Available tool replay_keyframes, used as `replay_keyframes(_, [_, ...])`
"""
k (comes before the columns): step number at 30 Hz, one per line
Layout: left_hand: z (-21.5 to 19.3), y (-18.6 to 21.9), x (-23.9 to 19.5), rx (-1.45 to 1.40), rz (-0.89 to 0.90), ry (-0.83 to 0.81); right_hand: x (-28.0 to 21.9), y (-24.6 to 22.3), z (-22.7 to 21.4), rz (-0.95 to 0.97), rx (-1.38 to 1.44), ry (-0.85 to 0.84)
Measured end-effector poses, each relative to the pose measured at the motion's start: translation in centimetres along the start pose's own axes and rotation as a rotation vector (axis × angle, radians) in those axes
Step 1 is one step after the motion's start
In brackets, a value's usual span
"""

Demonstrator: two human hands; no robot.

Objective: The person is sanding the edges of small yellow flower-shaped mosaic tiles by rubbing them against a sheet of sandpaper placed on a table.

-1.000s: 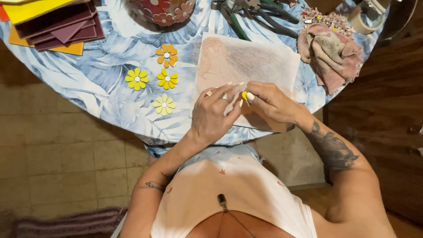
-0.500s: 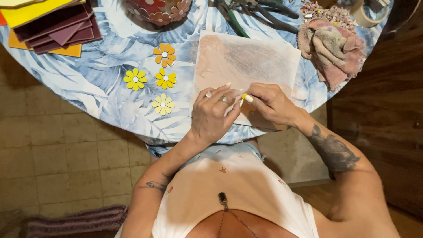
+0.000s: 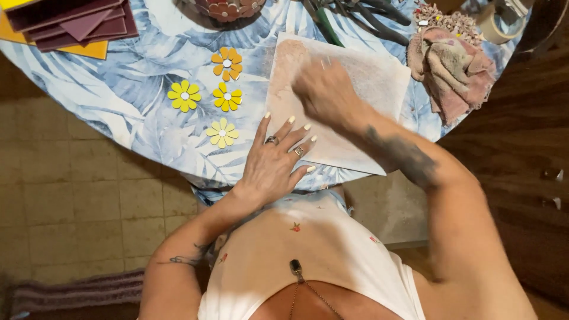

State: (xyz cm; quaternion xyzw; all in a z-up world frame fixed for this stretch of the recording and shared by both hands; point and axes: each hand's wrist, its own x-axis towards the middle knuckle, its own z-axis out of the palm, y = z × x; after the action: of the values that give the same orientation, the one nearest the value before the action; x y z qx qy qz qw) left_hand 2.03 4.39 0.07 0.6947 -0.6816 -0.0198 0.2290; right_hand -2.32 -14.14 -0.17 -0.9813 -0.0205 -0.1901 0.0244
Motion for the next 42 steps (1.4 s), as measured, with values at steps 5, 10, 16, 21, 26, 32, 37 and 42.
replay_keyframes(5, [0.0, 0.1, -0.1, 0.023, -0.008, 0.006, 1.2, 0.9, -1.4, -0.090, 0.017, -0.024])
replay_keyframes(10, [0.4, 0.0, -0.3, -0.100, -0.080, -0.106, -7.7, 0.7, -5.2, -0.119, 0.194, -0.171])
replay_keyframes(16, [0.5, -0.2, -0.3, -0.100, -0.063, -0.127, -8.6, 1.3, -3.8, -0.096, 0.154, -0.294])
replay_keyframes(21, [0.5, 0.1, -0.2, -0.073, -0.077, -0.134, -1.1, 2.4, 4.4, -0.099, -0.072, 0.060])
replay_keyframes(26, [0.5, 0.0, -0.3, -0.077, -0.072, -0.115, 0.7, 1.1, 0.7, -0.094, -0.206, 0.018])
replay_keyframes(32, [0.2, -0.1, -0.3, -0.093, -0.047, -0.083, -10.2, 6.6, -3.4, -0.332, -0.283, -0.316])
replay_keyframes(37, [-0.5, 0.2, 0.3, -0.116, -0.049, -0.012, -12.9, 8.3, -5.8, -0.248, -0.427, -0.553])
replay_keyframes(42, [-1.0, 1.2, 2.6, -0.533, -0.138, 0.292, -5.8, -3.5, -7.5, 0.515, 0.694, 0.002])
